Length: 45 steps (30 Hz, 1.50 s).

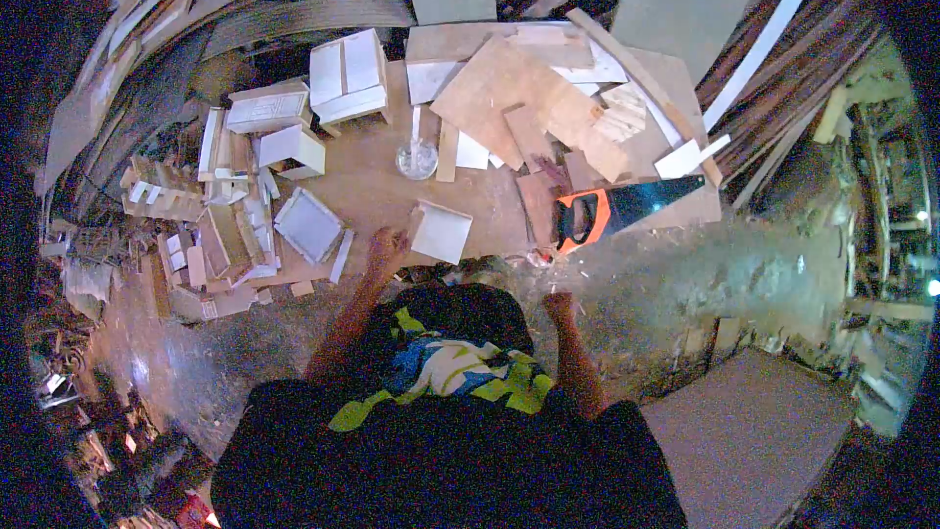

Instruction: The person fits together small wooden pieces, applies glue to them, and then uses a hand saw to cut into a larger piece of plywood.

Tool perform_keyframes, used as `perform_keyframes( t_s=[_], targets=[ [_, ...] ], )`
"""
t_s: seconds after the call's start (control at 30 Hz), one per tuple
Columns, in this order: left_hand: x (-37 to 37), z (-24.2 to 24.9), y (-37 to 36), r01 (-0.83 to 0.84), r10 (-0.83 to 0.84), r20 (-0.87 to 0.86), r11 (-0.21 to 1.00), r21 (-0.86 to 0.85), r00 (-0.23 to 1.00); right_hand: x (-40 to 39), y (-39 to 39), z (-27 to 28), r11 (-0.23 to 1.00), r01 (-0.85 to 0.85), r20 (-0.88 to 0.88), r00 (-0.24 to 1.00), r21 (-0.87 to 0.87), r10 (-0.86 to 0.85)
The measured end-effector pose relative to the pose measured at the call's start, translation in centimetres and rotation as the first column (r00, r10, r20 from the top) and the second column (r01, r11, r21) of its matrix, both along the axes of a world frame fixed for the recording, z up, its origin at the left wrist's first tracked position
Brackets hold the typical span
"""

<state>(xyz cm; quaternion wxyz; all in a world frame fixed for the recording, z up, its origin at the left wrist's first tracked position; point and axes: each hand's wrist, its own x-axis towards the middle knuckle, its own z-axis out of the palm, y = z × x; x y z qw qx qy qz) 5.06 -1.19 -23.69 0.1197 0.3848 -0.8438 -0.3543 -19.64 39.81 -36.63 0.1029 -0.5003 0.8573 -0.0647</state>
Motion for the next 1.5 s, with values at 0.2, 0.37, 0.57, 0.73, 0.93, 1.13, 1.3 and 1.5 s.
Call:
perform_keyframes(
  t_s=[0.2,0.37,0.57,0.73,0.93,1.13,1.3,1.5],
  targets=[
    [1.8,1.8,-0.6,0.007,0.105,-0.196,0.866,0.501,0.975,-0.7,0.0,-0.4,0.926,-0.214,-0.138,0.954,0.311,0.267],
    [1.6,5.9,-0.7,0.021,0.142,-0.208,0.777,0.629,0.968,-1.0,-1.4,-0.3,0.956,0.230,0.241,0.932,0.183,-0.270],
    [1.0,5.7,-1.1,0.049,0.146,-0.263,0.786,0.616,0.954,-1.7,-1.6,-2.4,0.987,0.158,0.115,0.981,0.020,-0.160],
    [-0.1,4.7,-0.4,0.050,0.175,-0.268,0.747,0.663,0.948,-1.0,0.4,-2.7,0.997,-0.044,-0.037,0.998,0.055,0.047],
    [-2.4,6.2,1.0,0.099,0.160,-0.272,0.667,0.738,0.949,1.8,0.0,3.4,0.883,0.458,0.238,0.851,0.103,-0.469],
    [-5.4,8.4,1.8,0.172,0.047,-0.290,0.711,0.681,0.956,2.2,2.2,-0.5,0.827,0.529,0.178,0.810,0.190,-0.559],
    [-7.9,9.8,2.0,0.176,0.042,-0.302,0.733,0.657,0.952,1.3,3.3,-2.9,0.949,0.271,-0.007,0.962,0.158,-0.274],
    [-9.2,9.7,2.4,0.145,0.101,-0.321,0.738,0.659,0.942,-1.8,-0.6,4.3,0.932,0.361,0.235,0.904,0.024,-0.356]
  ],
)
